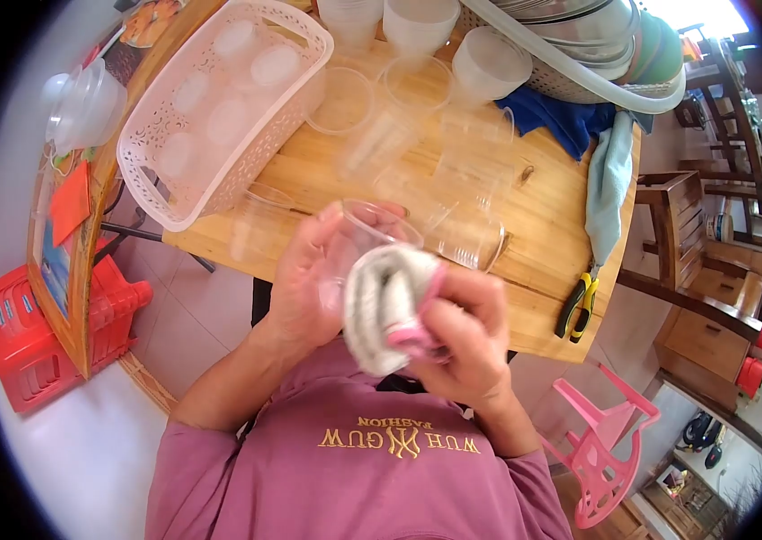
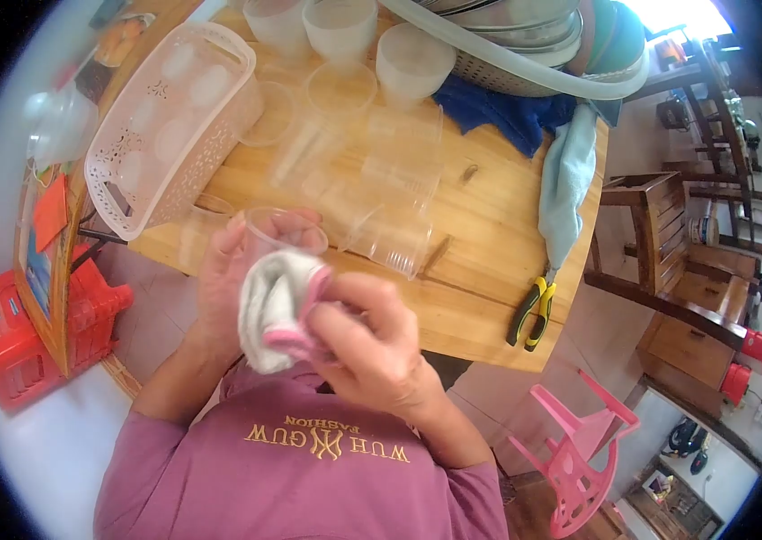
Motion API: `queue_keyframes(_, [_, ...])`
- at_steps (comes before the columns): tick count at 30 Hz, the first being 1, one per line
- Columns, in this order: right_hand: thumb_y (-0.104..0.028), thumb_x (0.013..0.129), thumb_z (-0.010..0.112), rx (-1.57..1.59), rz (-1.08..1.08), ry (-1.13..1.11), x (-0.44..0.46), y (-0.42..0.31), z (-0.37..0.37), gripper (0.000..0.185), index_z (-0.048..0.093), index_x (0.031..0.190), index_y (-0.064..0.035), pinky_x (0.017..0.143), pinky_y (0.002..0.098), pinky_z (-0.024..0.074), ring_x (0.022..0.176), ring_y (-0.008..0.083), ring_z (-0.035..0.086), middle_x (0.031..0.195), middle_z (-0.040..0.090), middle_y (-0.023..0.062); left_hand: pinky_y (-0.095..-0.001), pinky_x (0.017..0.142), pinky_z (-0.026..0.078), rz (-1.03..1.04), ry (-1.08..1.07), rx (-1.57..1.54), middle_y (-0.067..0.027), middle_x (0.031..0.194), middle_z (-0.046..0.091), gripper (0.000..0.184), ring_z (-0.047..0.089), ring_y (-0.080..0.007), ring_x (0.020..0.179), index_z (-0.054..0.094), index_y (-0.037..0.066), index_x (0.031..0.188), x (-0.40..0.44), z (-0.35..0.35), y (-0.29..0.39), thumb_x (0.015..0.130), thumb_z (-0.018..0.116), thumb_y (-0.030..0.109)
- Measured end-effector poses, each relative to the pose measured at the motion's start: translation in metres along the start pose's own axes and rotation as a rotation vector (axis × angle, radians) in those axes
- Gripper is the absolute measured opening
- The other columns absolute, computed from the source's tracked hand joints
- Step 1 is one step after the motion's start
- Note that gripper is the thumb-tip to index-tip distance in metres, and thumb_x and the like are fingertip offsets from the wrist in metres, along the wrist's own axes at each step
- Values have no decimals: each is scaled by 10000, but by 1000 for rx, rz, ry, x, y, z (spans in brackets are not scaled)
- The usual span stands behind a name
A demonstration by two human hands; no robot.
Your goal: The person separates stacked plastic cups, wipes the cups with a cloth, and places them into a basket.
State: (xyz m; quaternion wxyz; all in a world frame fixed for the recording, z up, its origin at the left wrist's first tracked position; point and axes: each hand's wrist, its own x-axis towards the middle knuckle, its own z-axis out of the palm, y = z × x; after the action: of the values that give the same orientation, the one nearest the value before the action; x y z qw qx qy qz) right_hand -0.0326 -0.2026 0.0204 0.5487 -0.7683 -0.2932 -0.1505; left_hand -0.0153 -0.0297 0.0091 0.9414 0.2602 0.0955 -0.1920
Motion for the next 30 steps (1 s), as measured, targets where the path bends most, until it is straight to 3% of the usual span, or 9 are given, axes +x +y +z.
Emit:
queue_keyframes(9, [124, 678, 636, 103, 161, -16, 10, 3, -12, 451, 620, 1119, 29, 795, 318, 518, 978, 301, 641, 1231, 570, 270, -330, 973, 449, 56, 54, 301, -99, 1196, 624, 531, 585, -170, 1116, 454, 8, 1383, 2, -7, 8, 1000, 501, 372])
queue_keyframes(12, [34, 800, 719, 73, 212, -77, 5, -2, -13, 363, 593, 1139, 7, 907, 340, 486, 1104, 291, 614, 1210, 594, 231, -341, 988, 442, 96, 26, 447, -96, 1211, 608, 577, 575, -169, 1131, 382, 2, 1432, 1, -13, 15, 1002, 509, 365])
queue_keyframes(16, [88, 651, 731, 133, 120, -80, 7, -3, 1, 385, 635, 1021, 39, 725, 317, 537, 895, 265, 653, 1209, 550, 225, -376, 1021, 435, 5, -72, 312, -152, 1209, 604, 607, 585, -229, 1135, 418, -20, 1389, 1, -16, 14, 993, 472, 437])
queue_keyframes(19, [60, 688, 764, 131, 45, -87, 10, -4, 5, 343, 628, 1002, 51, 686, 321, 541, 859, 262, 652, 1244, 505, 244, -373, 949, 492, -207, -104, -118, -172, 1189, 627, 528, 625, -230, 1073, 515, -36, 1302, 1, -13, 7, 1001, 473, 396])
queue_keyframes(23, [52, 750, 748, 99, 53, 31, 10, 0, -7, 367, 593, 1083, 41, 716, 300, 517, 845, 228, 639, 1309, 464, 262, -407, 1014, 458, -167, -235, -396, -196, 1314, 575, 654, 569, -289, 1193, 482, -63, 1346, 4, -13, -2, 978, 408, 472])
queue_keyframes(26, [56, 764, 719, 76, 149, 85, 4, -1, -11, 401, 583, 1139, 18, 763, 304, 507, 865, 220, 629, 1283, 503, 250, -414, 1062, 416, -235, -368, -402, -191, 1358, 549, 685, 532, -303, 1245, 469, -79, 1362, 5, -10, -3, 975, 403, 482])
queue_keyframes(28, [-79, 814, 754, 95, 186, 110, 1, -3, -13, 436, 577, 1209, -31, 937, 385, 481, 1123, 292, 576, 1291, 517, 225, -459, 1045, 441, -237, -225, -345, -219, 1293, 587, 711, 578, -318, 1194, 501, -69, 1327, 3, -4, -4, 976, 358, 532])
queue_keyframes(29, [45, 754, 727, 181, 165, 209, 7, -4, -8, 406, 597, 1138, 12, 788, 310, 498, 914, 254, 615, 1127, 603, 210, -443, 1021, 461, -225, -129, -201, -201, 1237, 615, 661, 602, -292, 1149, 505, -58, 1321, 4, -5, -6, 1002, 338, 497])
queue_keyframes(30, [45, 754, 727, 180, 165, 210, 8, -7, -9, 406, 597, 1138, 12, 788, 310, 498, 914, 254, 615, 1127, 603, 210, -426, 996, 481, -212, -34, -57, -183, 1182, 644, 614, 626, -266, 1104, 509, -48, 1314, 5, -5, -7, 1028, 318, 461])
